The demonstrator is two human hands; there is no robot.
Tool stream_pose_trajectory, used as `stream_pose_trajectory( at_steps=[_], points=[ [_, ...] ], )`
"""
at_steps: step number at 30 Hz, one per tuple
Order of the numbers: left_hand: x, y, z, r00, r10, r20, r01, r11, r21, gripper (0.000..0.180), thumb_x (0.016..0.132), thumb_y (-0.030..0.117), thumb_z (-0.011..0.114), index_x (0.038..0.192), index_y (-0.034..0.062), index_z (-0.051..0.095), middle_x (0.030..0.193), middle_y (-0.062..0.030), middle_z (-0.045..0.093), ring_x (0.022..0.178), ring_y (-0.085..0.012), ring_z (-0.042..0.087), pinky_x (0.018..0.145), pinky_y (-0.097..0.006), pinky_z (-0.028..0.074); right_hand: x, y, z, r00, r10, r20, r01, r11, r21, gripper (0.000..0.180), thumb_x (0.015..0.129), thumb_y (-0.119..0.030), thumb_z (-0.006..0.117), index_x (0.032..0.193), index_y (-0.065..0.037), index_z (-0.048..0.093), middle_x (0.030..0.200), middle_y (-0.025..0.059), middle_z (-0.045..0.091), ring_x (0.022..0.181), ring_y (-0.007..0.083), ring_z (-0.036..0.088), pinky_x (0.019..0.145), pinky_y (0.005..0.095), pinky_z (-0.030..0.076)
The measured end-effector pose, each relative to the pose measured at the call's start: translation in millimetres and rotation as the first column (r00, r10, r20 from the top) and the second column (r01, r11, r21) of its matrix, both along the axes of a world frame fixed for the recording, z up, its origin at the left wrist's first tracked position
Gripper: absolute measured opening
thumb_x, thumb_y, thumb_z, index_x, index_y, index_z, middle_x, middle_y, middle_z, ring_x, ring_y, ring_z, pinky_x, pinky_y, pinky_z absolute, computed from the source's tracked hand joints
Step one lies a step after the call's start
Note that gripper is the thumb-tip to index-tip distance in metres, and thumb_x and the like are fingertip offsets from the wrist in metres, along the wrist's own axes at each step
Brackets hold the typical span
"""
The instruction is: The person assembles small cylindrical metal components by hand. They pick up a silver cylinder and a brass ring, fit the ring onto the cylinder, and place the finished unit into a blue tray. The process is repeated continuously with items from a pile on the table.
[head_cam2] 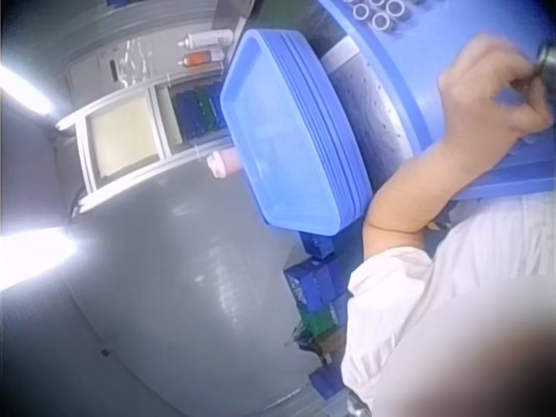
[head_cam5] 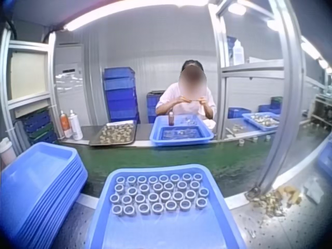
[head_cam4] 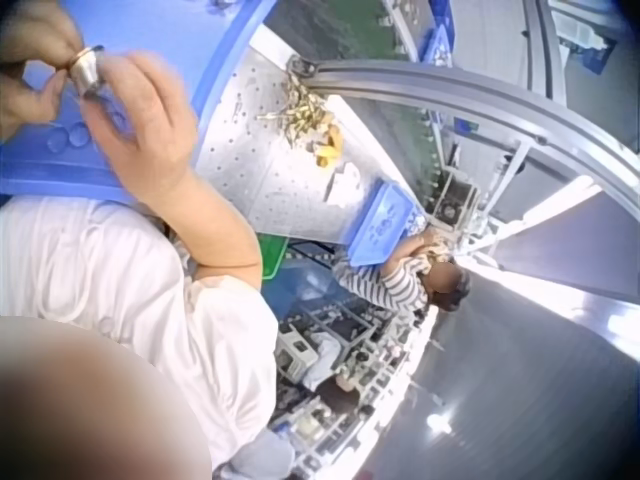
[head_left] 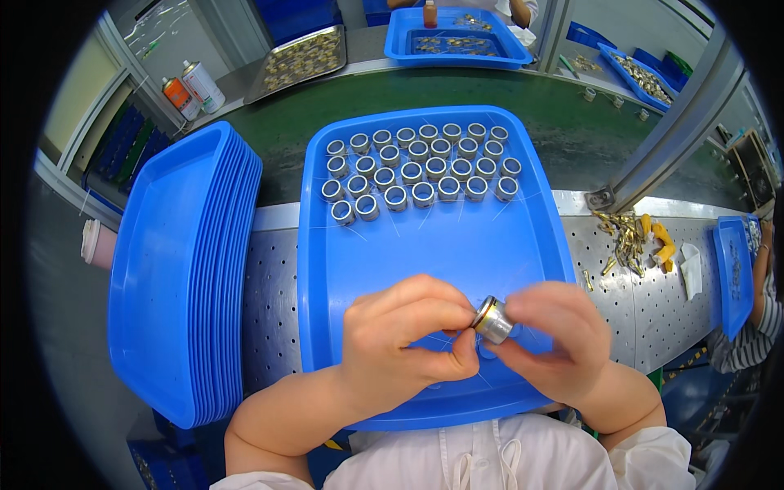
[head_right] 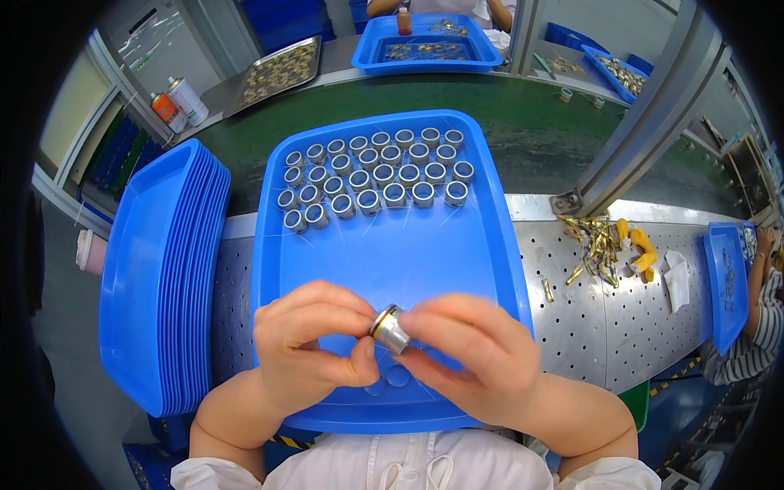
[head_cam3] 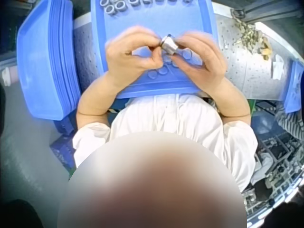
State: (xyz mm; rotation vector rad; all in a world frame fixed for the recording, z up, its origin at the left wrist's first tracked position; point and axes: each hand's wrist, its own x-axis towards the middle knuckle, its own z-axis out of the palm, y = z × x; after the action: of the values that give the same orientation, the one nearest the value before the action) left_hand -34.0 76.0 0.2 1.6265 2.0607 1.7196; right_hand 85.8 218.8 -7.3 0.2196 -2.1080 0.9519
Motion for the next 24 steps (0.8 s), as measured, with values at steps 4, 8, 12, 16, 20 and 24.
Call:
stream_pose_trajectory(
  at_steps=[4, 8, 12, 16, 20, 24],
  points=[
    [-0.1, 3.4, -3.8, 0.999, 0.0, -0.045, 0.003, 0.998, 0.06, 0.019, 0.06, -0.002, 0.071, 0.076, 0.0051, 0.064, 0.077, -0.0052, 0.064, 0.06, -0.0146, 0.062, 0.052, -0.023, 0.05, 0.2, 1.1, 3.3, 0.998, -0.001, 0.063, 0.006, 0.997, -0.08, 0.041, 0.062, 0.005, 0.077, 0.1, -0.001, 0.063, 0.092, 0.0132, 0.061, 0.074, 0.0197, 0.062, 0.059, 0.0266, 0.053],
    [-0.7, 3.9, 0.1, 1.0, -0.011, 0.02, 0.012, 1.0, -0.014, 0.02, 0.061, -0.003, 0.071, 0.079, 0.0038, 0.064, 0.079, -0.0063, 0.064, 0.061, -0.0137, 0.062, 0.053, -0.023, 0.051, -0.2, 3.0, -0.1, 1.0, -0.024, 0.004, 0.024, 0.999, 0.045, 0.041, 0.061, 0.006, 0.076, 0.1, 0.0, 0.064, 0.093, 0.0134, 0.06, 0.075, 0.0206, 0.062, 0.06, 0.0267, 0.053],
    [-1.6, 3.6, 0.2, 0.999, -0.023, 0.032, 0.023, 1.0, -0.02, 0.02, 0.062, -0.004, 0.07, 0.079, 0.0031, 0.064, 0.08, -0.0066, 0.063, 0.062, -0.0131, 0.062, 0.054, -0.023, 0.051, -1.0, 4.4, -1.2, 0.998, -0.01, -0.058, 0.018, 0.989, 0.144, 0.036, 0.063, 0.007, 0.073, 0.098, 0.002, 0.065, 0.094, 0.0148, 0.06, 0.075, 0.0235, 0.062, 0.061, 0.0286, 0.052],
    [-2.4, 4.1, -1.5, 0.999, -0.028, 0.035, 0.028, 1.0, -0.008, 0.019, 0.061, -0.004, 0.069, 0.077, 0.0035, 0.064, 0.078, -0.006, 0.063, 0.06, -0.0138, 0.062, 0.053, -0.023, 0.051, -0.3, 5.7, -2.9, 0.998, 0.017, -0.067, -0.003, 0.979, 0.203, 0.032, 0.065, 0.005, 0.071, 0.096, 0.003, 0.066, 0.092, 0.0155, 0.06, 0.074, 0.0252, 0.062, 0.061, 0.0303, 0.052],
    [-2.6, 3.0, -2.8, 1.0, -0.013, -0.012, 0.013, 1.0, 0.005, 0.018, 0.059, -0.002, 0.07, 0.075, 0.0043, 0.063, 0.076, -0.0053, 0.063, 0.059, -0.0149, 0.061, 0.05, -0.024, 0.049, 0.1, 3.8, -3.7, 0.997, 0.016, -0.073, 0.0, 0.979, 0.205, 0.034, 0.064, 0.005, 0.072, 0.097, 0.003, 0.065, 0.091, 0.0149, 0.06, 0.073, 0.0246, 0.062, 0.06, 0.03, 0.052],
    [-1.4, 2.2, -3.2, 1.0, -0.004, -0.029, 0.005, 1.0, 0.025, 0.018, 0.059, -0.002, 0.07, 0.075, 0.0044, 0.063, 0.076, -0.0055, 0.063, 0.058, -0.0149, 0.061, 0.049, -0.025, 0.049, -0.5, -1.6, 0.8, 0.999, -0.022, -0.032, 0.023, 0.998, 0.059, 0.037, 0.062, 0.008, 0.073, 0.097, 0.001, 0.064, 0.091, 0.014, 0.06, 0.073, 0.0227, 0.062, 0.06, 0.0279, 0.052]
  ],
)
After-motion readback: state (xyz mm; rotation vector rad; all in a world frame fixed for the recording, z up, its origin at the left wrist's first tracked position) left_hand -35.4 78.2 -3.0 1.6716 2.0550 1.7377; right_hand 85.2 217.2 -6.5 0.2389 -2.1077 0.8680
